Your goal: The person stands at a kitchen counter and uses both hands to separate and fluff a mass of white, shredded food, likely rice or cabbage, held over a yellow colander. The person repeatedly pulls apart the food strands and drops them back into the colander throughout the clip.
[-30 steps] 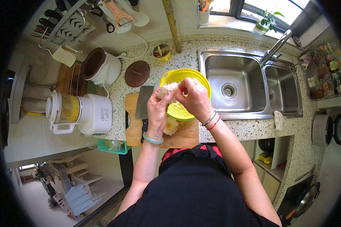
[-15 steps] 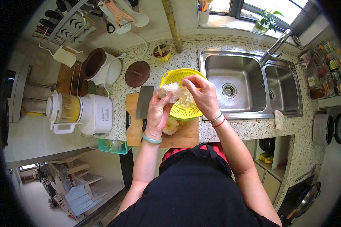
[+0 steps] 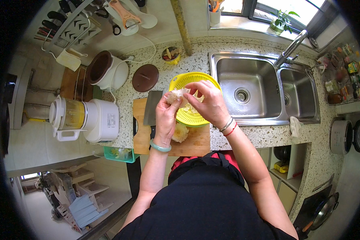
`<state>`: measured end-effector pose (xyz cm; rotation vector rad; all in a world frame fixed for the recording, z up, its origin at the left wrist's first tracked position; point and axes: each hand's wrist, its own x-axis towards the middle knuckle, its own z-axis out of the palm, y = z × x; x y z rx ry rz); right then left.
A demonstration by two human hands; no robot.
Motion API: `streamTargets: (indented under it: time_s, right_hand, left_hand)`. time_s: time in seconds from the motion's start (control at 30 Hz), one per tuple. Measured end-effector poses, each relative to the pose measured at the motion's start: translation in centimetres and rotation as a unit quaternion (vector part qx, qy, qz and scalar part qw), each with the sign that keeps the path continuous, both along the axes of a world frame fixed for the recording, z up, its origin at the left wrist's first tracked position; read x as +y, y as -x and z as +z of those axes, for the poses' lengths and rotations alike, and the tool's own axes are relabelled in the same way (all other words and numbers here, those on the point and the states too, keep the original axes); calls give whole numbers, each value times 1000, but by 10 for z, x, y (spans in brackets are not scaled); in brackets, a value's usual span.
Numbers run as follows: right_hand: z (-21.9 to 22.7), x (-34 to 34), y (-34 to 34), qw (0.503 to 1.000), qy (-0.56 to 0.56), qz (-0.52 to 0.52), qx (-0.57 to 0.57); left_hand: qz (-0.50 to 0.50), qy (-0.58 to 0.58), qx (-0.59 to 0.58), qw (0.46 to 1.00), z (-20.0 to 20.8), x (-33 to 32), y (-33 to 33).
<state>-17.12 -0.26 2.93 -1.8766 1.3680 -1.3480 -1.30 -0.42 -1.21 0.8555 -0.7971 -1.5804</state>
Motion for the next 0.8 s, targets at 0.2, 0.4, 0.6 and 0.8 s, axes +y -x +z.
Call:
streamTargets:
  time_s: [0.2,0.4,0.6,0.8]
  right_hand:
    - [-7,-2,-3,1000,21,17,10]
    - [-12,-3,-5,998,32,5,53]
    - [-20,-5,-7,998,33,-19,41]
    - [-25,1,-3,968,-155,-14,-197]
  left_hand:
    - [14,21,-52,998,-2,0,-1]
    - [14,24,-74,997,-4,1,-1]
    - [9,15,-53,998,-3,3,-1]
    - [-29,-28,58,998,-2,5,-3]
